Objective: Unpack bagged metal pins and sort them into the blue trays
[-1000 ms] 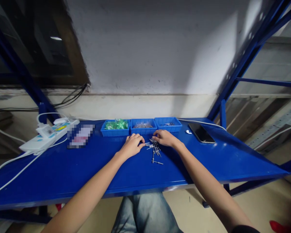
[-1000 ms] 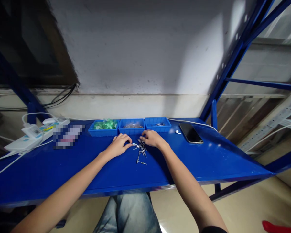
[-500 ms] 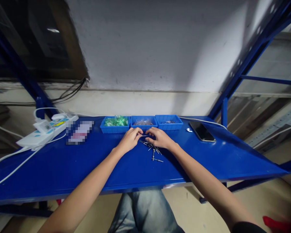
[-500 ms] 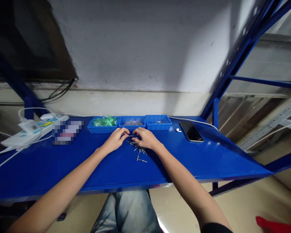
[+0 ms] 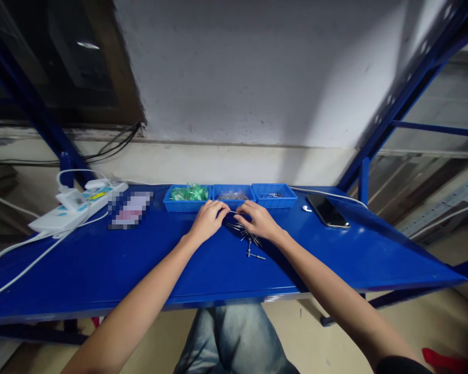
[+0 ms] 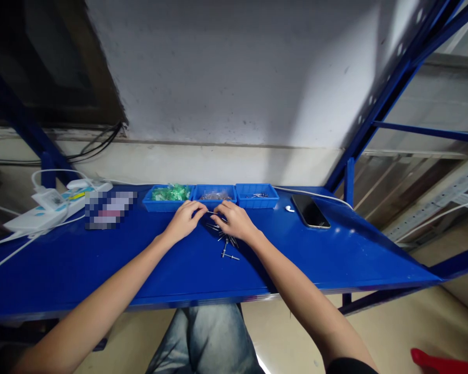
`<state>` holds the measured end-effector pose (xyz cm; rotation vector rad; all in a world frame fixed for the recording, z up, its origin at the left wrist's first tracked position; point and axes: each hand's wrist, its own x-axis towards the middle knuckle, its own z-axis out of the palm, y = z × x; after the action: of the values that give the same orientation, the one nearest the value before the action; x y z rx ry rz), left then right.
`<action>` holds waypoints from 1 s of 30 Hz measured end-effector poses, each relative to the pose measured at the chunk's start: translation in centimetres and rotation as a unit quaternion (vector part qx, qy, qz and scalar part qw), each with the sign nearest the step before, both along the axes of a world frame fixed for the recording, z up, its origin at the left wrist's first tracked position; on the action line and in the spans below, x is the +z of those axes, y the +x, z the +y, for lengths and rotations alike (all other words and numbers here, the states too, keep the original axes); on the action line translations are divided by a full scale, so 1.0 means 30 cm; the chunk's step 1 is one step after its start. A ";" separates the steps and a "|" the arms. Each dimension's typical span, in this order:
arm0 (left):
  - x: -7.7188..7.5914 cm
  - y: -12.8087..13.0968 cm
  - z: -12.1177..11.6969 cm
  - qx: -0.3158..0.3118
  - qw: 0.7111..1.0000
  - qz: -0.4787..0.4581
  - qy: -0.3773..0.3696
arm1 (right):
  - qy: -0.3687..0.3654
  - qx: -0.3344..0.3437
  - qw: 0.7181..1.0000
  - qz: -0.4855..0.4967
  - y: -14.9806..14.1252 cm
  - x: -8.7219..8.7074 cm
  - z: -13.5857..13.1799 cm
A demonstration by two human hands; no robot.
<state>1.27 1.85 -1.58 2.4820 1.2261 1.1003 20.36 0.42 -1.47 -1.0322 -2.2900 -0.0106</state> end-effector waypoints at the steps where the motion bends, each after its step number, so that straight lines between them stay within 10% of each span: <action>1: -0.001 0.000 0.000 -0.004 1.000 -0.001 -0.010 | 0.004 0.002 1.000 -0.003 -0.001 0.003 -0.002; 13: -0.038 -0.001 -0.013 -0.078 0.987 0.111 -0.091 | 0.109 -0.334 0.929 0.118 0.253 0.002 0.098; 24: -0.045 -0.008 -0.004 -0.036 0.983 0.176 -0.044 | 0.013 -0.068 0.998 -0.008 0.005 -0.025 0.024; 30: -0.050 -0.020 0.008 -0.028 0.983 0.166 -0.069 | -0.016 -0.033 0.998 -0.046 -0.002 -0.028 0.010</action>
<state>0.66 2.09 -3.07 2.6446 1.2534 0.5791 20.30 0.72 -2.32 -1.1444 -2.3436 -0.0497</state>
